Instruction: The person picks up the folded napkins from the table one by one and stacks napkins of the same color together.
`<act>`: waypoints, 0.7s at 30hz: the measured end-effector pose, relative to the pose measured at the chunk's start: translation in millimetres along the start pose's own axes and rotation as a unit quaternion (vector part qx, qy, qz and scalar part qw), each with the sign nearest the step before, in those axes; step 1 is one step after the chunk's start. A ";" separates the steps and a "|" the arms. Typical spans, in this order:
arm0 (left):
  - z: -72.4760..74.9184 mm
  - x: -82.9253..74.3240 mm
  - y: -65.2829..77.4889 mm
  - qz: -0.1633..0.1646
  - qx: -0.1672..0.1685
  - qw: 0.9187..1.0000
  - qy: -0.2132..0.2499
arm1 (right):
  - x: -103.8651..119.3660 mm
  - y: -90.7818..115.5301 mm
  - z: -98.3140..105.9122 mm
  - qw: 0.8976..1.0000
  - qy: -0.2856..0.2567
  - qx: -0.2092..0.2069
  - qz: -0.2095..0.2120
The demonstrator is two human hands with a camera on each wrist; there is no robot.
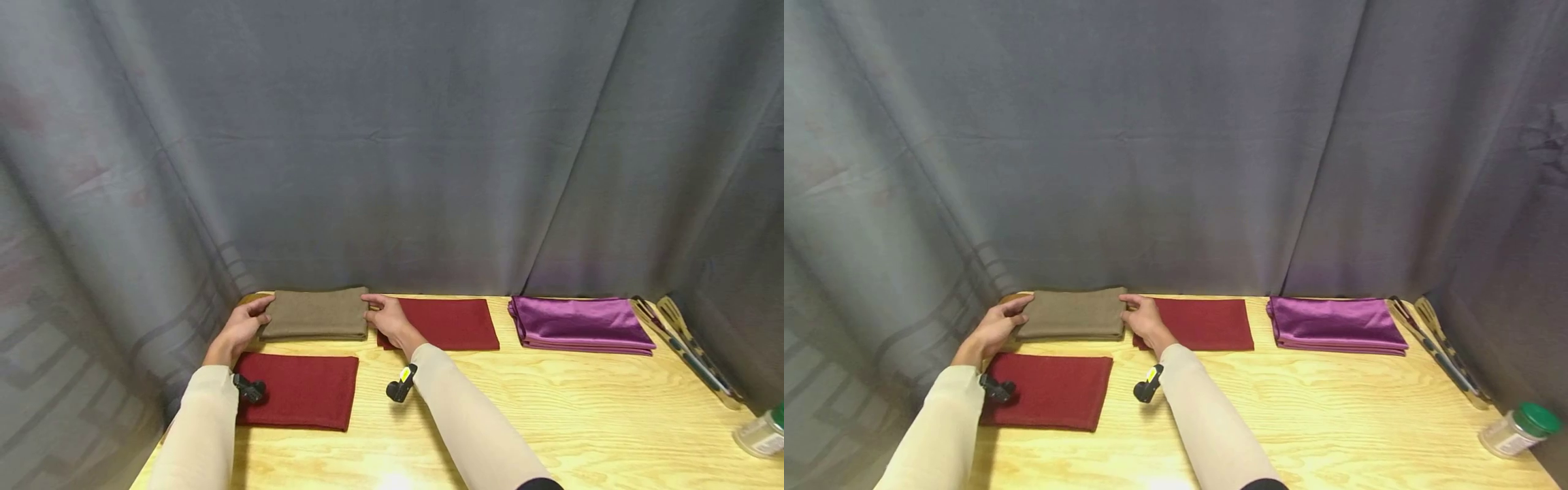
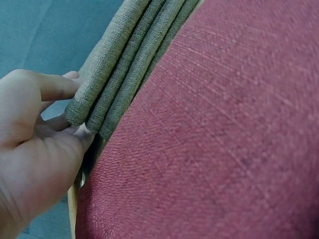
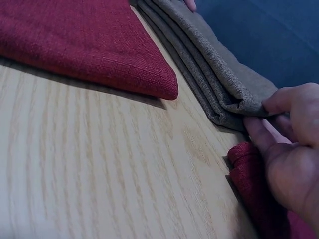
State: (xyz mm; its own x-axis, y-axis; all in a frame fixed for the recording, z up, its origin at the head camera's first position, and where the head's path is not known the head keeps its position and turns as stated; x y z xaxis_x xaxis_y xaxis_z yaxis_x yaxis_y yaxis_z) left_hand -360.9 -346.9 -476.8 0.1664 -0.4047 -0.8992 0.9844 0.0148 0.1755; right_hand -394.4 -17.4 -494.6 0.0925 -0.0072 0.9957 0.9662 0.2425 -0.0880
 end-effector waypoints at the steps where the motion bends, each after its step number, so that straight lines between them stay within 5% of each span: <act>1: -0.1 0.3 0.0 -0.001 -0.003 1.000 -0.006 | 0.0 -0.1 -0.1 1.000 0.002 0.000 0.000; 15: -3.2 -3.5 7.4 -0.003 -0.023 0.999 -0.040 | 7.2 4.3 13.4 0.998 0.056 0.023 0.018; 21: 3.6 -5.1 18.3 -0.033 -0.025 0.997 -0.059 | 18.1 11.4 28.2 0.998 0.022 0.043 0.029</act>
State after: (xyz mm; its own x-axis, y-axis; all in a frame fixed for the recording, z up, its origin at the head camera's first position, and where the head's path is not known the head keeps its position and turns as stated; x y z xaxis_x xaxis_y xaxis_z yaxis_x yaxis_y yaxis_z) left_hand -344.0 -347.8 -467.5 0.0955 -0.5110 -0.8542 0.9951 0.0284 0.0942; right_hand -388.6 12.6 -476.8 0.1601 -0.0331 0.9866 0.9345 0.3269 -0.1407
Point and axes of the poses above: each hand's wrist, its own y-axis away from the middle knuckle, its own z-axis out of the back of the hand, x = y × z, the point moved 1 cm from there along -y, towards the middle knuckle, and after that the axes turned 6 degrees about z, right-handed, at the moved point
